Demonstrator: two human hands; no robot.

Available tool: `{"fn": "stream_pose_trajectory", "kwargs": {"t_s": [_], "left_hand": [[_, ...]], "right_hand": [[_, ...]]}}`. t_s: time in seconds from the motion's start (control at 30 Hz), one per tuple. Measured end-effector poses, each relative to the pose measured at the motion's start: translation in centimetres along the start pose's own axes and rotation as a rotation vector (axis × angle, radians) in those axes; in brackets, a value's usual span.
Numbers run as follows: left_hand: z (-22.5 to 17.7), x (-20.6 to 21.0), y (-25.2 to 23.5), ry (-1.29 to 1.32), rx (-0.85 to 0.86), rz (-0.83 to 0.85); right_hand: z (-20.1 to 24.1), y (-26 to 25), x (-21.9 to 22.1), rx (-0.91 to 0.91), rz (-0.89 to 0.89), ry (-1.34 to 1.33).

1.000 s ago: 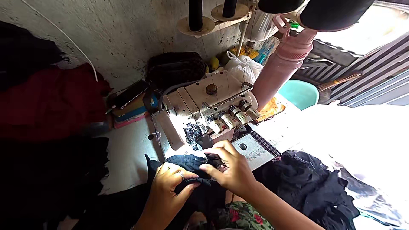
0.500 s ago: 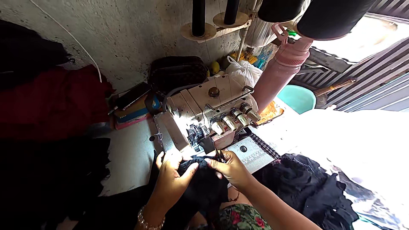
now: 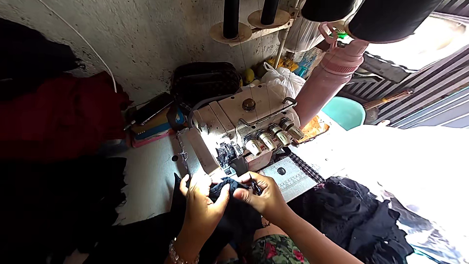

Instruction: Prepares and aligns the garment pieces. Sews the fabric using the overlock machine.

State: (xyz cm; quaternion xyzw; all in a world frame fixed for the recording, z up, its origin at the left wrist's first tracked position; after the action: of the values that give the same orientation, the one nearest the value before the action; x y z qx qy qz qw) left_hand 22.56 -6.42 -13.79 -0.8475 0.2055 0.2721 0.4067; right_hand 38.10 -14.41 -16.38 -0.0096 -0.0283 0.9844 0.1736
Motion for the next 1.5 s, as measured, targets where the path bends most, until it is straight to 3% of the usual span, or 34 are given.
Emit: {"fn": "stream_pose_trajectory", "kwargs": {"t_s": [0.1,0.23,0.47,0.6,0.93,1.23,1.5], "left_hand": [[0.0,0.0,-0.1,0.016,-0.006,0.005],[0.2,0.0,-0.3,0.05,0.008,-0.041],[0.2,-0.3,-0.3,0.064,-0.006,-0.023],[0.3,-0.7,-0.4,-0.057,0.095,0.055],[-0.3,-0.2,-0.5,-0.018,0.066,0.0],[-1.7,-1.1,-0.5,-0.287,0.102,-0.021],[-1.0,1.6,-0.1,-0.41,-0.017,-0.111]], "right_hand": [[0.0,-0.2,0.0,-0.097,-0.102,0.149],[0.0,-0.3,-0.2,-0.132,-0.109,0.1],[0.2,-0.4,-0.2,-0.104,-0.115,0.025],[0.1,-0.2,-0.3,-0.102,-0.118,0.066],[0.5,-0.2,0.1,-0.082,-0.113,0.092],[1.0,0.1,0.2,-0.056,-0.162,0.109],[-0.2,-1.2,0.5,-0.077,-0.369,0.498]]}}
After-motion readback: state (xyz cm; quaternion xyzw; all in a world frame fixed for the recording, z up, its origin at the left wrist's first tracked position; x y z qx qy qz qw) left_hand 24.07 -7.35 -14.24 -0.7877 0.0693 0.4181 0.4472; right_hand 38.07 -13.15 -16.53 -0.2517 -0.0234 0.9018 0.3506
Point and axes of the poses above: each hand's wrist, its own y-axis away from the middle knuckle, its own x-axis out of the palm, z = x × y, the point moved 2 cm from there along -y, towards the middle knuckle, and after that the axes turned 13 degrees about x, right-handed, at the moved point
